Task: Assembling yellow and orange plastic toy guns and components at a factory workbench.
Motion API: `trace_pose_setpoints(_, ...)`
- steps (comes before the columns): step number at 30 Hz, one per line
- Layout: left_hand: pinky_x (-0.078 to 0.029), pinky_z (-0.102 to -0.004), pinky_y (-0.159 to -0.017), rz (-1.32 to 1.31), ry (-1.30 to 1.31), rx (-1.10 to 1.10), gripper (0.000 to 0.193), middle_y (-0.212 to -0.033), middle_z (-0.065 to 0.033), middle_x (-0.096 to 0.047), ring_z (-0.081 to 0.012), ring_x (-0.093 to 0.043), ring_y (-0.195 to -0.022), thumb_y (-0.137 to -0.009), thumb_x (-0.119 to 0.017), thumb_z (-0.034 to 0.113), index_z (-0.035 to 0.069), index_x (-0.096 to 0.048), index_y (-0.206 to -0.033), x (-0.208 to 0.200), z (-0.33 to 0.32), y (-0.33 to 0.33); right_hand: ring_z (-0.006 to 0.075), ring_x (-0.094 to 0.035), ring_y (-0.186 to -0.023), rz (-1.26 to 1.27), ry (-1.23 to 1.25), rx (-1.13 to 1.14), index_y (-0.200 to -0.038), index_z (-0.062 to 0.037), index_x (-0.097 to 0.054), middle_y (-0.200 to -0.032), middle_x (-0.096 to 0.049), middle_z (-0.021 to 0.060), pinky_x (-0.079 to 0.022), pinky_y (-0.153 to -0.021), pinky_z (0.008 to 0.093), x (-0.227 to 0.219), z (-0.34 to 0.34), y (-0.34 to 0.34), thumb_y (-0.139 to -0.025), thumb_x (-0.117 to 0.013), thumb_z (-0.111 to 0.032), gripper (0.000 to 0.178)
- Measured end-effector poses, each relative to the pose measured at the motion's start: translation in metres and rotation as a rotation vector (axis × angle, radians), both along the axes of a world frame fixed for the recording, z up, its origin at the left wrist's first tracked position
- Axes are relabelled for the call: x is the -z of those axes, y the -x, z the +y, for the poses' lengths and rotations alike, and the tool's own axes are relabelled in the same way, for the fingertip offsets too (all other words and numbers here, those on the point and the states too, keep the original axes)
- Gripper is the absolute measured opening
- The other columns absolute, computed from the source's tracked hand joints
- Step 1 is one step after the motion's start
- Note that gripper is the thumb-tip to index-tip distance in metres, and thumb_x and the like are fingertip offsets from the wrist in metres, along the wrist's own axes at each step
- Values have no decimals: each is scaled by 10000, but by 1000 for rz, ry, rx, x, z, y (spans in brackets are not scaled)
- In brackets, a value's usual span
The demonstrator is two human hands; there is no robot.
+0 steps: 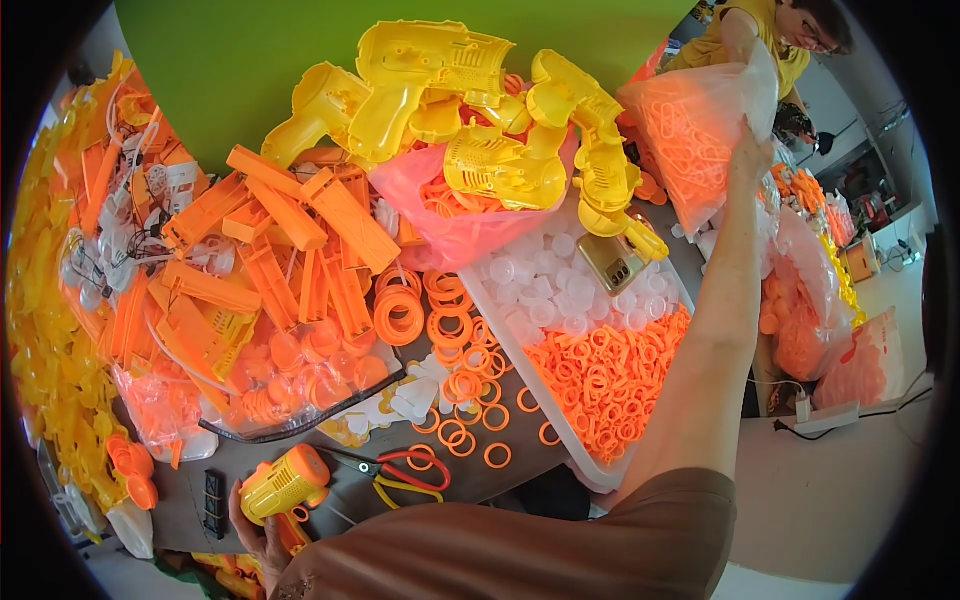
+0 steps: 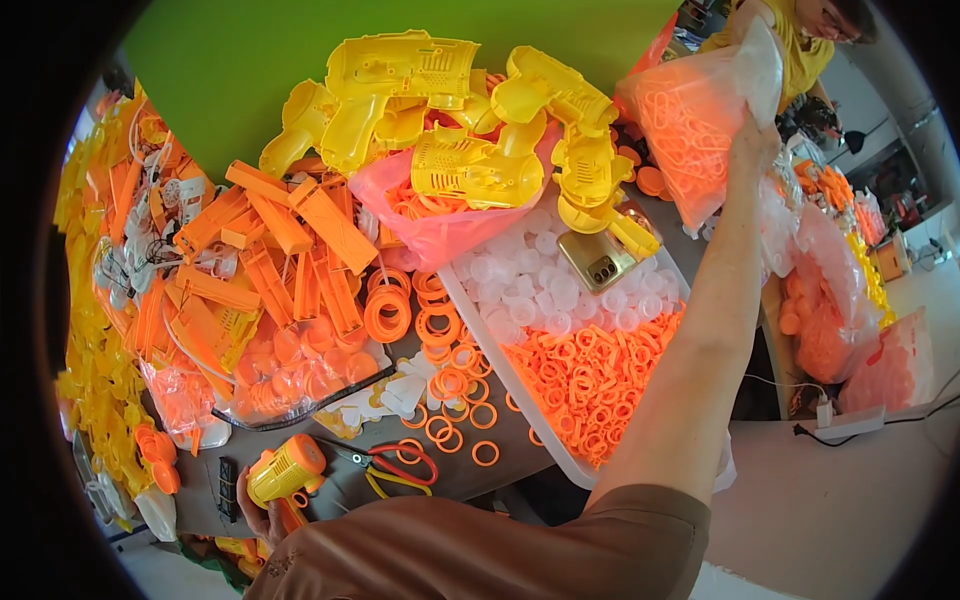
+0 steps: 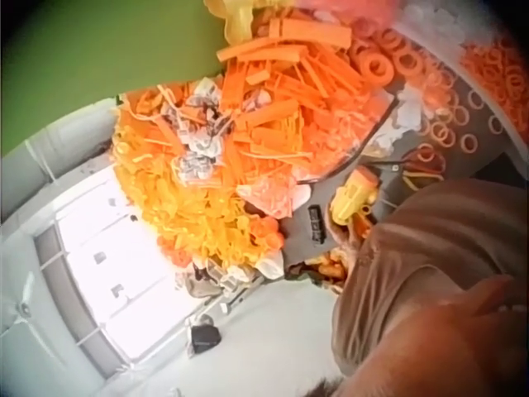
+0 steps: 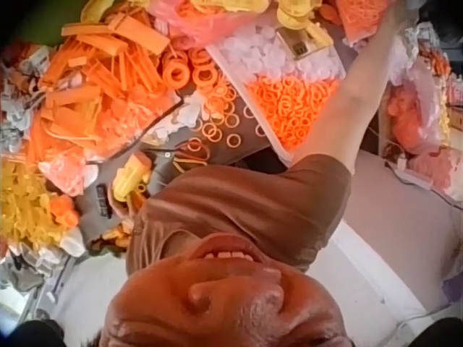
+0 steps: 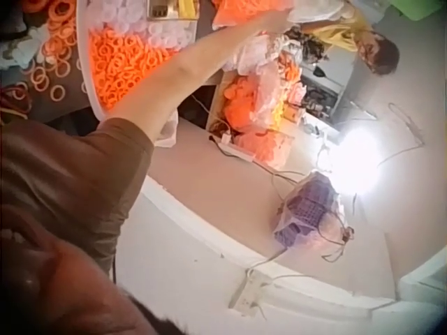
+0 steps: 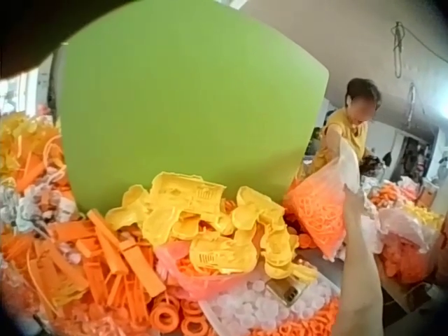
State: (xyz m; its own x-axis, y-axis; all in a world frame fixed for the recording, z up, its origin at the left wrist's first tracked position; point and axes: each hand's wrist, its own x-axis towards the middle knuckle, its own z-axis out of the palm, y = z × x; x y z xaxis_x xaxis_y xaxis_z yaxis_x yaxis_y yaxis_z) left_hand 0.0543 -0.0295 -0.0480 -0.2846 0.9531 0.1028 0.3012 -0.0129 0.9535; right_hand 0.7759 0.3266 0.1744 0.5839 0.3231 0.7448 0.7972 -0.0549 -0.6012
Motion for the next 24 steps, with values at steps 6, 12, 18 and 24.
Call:
trace_pose_setpoints(6,-353,-335,-1007,-3,-14,10,615,-1320,-151,-439,-221,-467,-1172,-912,-598,264,-29,-321,-1377,-7,1,-3,230,-612,-737,-401,-242,-76,-1005,26,-669,-860,-674,172,-467,-676,341,4,-52,24,-880,-592,-178,251)
trace_pose_setpoints(12,-347,-376,-1032,43,-23,19,634,-1322,-185,-444,-260,-463,-1202,-918,-579,265,-27,-278,-1394,-9,6,-7,253,-649,-777,-582,-273,16,-1022,-38,-683,-882,-676,163,-486,-676,362,0,-74,10,-907,-533,-142,216)
trace_pose_setpoints(18,-363,-375,-1021,19,-25,28,625,-1325,-185,-437,-258,-470,-1191,-922,-571,247,-19,-267,-1399,-10,4,-8,333,-615,-780,-912,25,75,-1012,-91,-647,-867,-641,133,-489,-651,419,-1,-25,-13,-862,-514,-95,200)
trace_pose_setpoints(24,-366,-375,-1024,-14,-6,16,621,-1329,-176,-431,-249,-463,-1195,-923,-572,234,-20,-265,-1399,-12,6,-11,381,-598,-867,-806,356,76,-1085,-45,-591,-994,-617,202,-483,-708,430,83,20,-31,-862,-523,-151,256)
